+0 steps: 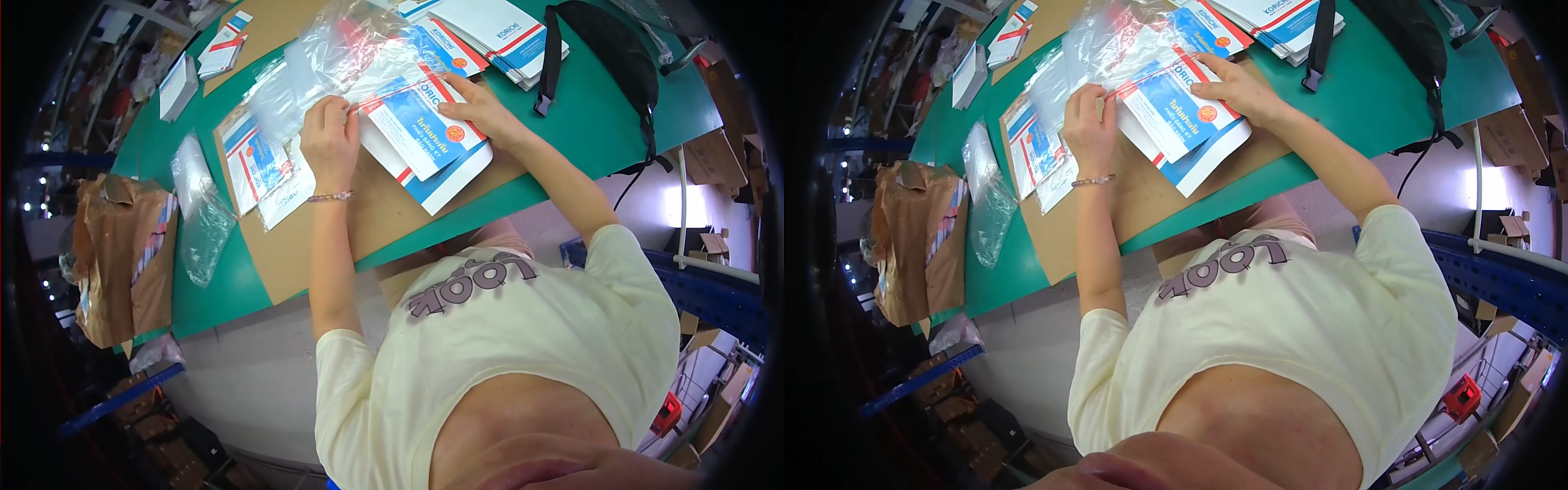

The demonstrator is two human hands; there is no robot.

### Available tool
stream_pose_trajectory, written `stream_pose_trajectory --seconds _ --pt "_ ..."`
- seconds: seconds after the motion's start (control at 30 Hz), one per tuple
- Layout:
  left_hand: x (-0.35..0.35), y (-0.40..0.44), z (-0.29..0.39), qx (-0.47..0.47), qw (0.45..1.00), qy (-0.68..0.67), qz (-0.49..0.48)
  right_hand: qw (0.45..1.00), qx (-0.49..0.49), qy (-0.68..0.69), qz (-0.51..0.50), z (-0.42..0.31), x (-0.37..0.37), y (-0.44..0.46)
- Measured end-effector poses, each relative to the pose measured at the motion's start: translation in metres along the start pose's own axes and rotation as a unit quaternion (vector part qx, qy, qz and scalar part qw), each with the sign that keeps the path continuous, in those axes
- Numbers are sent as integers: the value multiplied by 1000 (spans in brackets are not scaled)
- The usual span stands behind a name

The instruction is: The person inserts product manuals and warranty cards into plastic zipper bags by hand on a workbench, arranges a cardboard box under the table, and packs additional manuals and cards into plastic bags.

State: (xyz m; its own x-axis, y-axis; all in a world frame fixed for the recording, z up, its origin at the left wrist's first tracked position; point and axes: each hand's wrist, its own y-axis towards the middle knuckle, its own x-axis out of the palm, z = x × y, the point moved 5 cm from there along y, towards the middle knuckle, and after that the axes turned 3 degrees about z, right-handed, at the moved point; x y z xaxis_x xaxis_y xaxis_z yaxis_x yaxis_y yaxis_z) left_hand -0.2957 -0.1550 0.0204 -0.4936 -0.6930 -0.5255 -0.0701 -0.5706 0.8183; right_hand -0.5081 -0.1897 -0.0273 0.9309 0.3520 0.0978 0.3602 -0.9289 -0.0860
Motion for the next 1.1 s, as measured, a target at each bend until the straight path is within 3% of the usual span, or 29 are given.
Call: stream_pose_trajectory --seconds 0.1,0.23,0.33,0.53,0.6,0.73,0.83,0.93,1.03,1.1 --pt "-1 -2 -1 4 1000 5 -8 999 -41 17 8 5 -5 8" --pt "1 -3 -8 4 1000 6 -9 994 -21 91 52 -10 -13 2" --pt "4 -2 -4 -71 996 -44 -29 995 -57 63 46 1 -14 9" --pt "4 -5 -9 -95 994 -53 -32 1000 -9 27 8 -6 -3 -2" --pt "3 -6 -12 -150 982 -116 -20 1000 -14 5 14 -4 -4 -2" --pt "9 -15 -28 -315 902 -294 -12 999 -26 -18 9 -7 -6 -2" --pt "23 -23 -37 -452 806 -365 -116 997 -51 -60 -12 2 -9 4" --pt "28 -29 -42 -476 721 -487 -130 993 -77 -87 25 3 -10 5" --pt "25 -29 -44 -459 731 -497 -89 999 -18 -42 5 -4 -7 0" --pt "18 -22 -39 -418 762 -494 -27 997 25 71 9 -9 -4 -2"
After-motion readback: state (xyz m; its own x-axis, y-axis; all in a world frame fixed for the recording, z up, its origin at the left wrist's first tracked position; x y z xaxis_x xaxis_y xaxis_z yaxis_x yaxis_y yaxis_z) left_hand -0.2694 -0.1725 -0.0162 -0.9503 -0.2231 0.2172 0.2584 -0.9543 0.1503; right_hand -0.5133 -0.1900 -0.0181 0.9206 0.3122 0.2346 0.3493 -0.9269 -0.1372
